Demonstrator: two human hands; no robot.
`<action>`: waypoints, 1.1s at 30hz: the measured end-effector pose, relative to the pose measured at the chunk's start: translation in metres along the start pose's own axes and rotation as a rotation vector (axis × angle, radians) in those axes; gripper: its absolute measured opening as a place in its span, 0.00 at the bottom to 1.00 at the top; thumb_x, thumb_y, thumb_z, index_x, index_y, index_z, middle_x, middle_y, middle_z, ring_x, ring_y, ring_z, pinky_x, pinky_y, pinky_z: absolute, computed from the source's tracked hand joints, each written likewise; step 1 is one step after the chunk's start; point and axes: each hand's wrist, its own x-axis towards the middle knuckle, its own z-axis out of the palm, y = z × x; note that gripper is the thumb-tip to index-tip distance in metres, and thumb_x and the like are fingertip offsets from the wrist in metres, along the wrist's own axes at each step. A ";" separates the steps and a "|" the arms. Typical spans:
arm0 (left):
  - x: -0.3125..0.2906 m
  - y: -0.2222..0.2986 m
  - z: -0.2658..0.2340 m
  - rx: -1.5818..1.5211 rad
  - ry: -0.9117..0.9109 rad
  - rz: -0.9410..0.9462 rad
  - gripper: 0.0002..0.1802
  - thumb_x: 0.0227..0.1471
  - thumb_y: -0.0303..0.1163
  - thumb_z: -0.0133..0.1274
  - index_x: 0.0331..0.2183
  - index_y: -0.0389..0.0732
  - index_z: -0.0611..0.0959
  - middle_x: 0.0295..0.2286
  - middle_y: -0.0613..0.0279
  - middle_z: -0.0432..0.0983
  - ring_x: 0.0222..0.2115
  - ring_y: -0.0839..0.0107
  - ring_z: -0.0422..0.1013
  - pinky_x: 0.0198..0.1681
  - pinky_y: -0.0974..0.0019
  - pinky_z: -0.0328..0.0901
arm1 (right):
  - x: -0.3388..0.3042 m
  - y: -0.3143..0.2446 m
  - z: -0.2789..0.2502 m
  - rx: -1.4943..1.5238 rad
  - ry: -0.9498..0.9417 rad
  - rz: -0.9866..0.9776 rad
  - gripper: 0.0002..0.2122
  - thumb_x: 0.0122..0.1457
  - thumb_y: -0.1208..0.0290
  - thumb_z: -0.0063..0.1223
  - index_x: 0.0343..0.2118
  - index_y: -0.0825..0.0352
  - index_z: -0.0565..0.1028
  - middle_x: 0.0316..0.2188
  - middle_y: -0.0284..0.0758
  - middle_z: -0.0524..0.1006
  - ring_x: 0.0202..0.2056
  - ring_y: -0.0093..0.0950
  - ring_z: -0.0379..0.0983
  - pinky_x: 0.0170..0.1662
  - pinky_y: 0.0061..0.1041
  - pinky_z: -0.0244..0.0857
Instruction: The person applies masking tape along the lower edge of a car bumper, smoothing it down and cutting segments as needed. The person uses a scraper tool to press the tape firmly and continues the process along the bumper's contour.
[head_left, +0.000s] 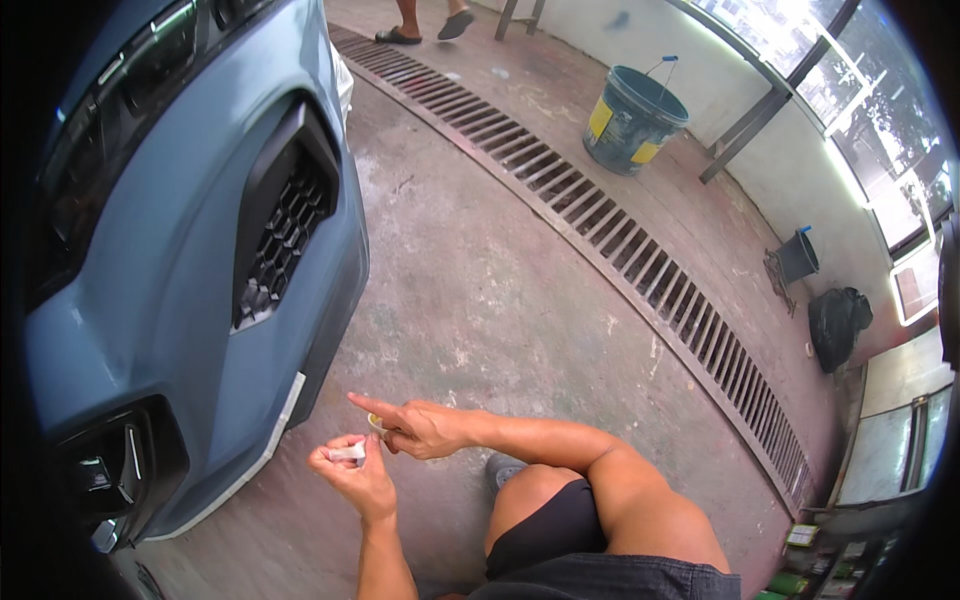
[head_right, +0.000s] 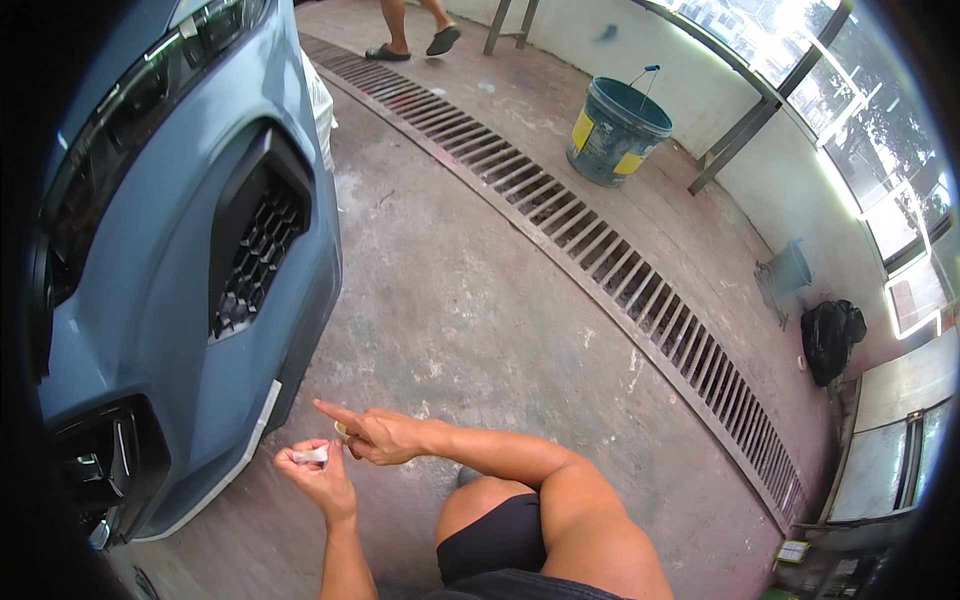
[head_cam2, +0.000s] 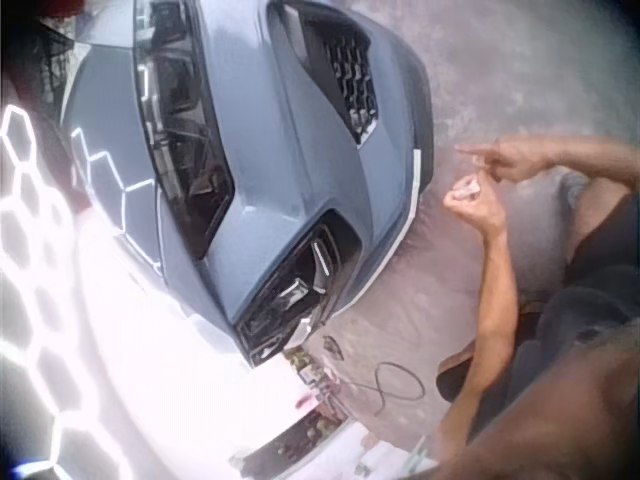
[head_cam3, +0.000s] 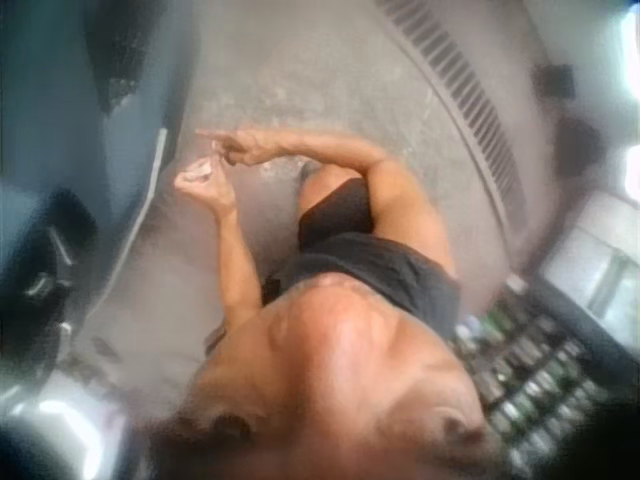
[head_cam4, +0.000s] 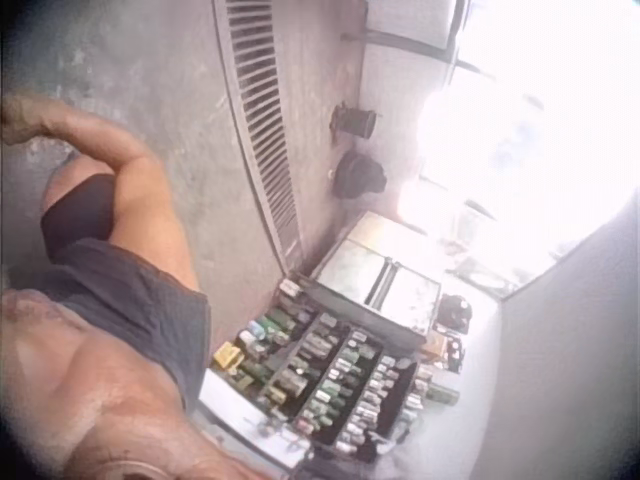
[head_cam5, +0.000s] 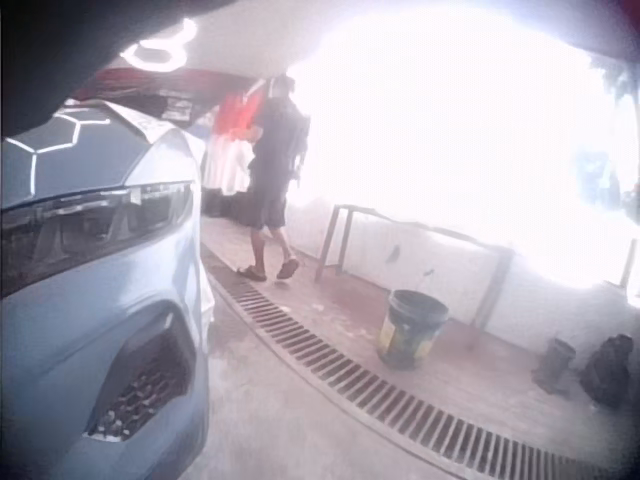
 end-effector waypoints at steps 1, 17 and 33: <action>0.000 0.001 0.000 0.020 -0.008 0.024 0.29 0.50 0.14 0.62 0.41 0.40 0.59 0.37 0.53 0.71 0.34 0.69 0.72 0.36 0.66 0.71 | -0.004 -0.009 -0.001 0.047 0.078 0.026 0.35 0.60 0.78 0.44 0.72 0.66 0.51 0.22 0.47 0.78 0.25 0.43 0.76 0.34 0.40 0.69; 0.010 -0.012 0.003 0.286 -0.013 0.044 0.26 0.45 0.14 0.63 0.40 0.40 0.64 0.31 0.54 0.73 0.27 0.64 0.73 0.33 0.58 0.70 | -0.001 -0.019 0.007 -0.500 0.212 0.085 0.05 0.54 0.75 0.56 0.31 0.69 0.80 0.20 0.51 0.76 0.22 0.47 0.77 0.28 0.38 0.70; 0.050 0.043 -0.007 -0.716 0.009 -0.151 0.16 0.61 0.31 0.50 0.46 0.46 0.62 0.49 0.45 0.73 0.50 0.54 0.74 0.55 0.47 0.69 | 0.024 0.014 -0.011 0.891 0.407 0.308 0.10 0.65 0.70 0.58 0.46 0.67 0.79 0.36 0.28 0.78 0.34 0.18 0.71 0.41 0.22 0.65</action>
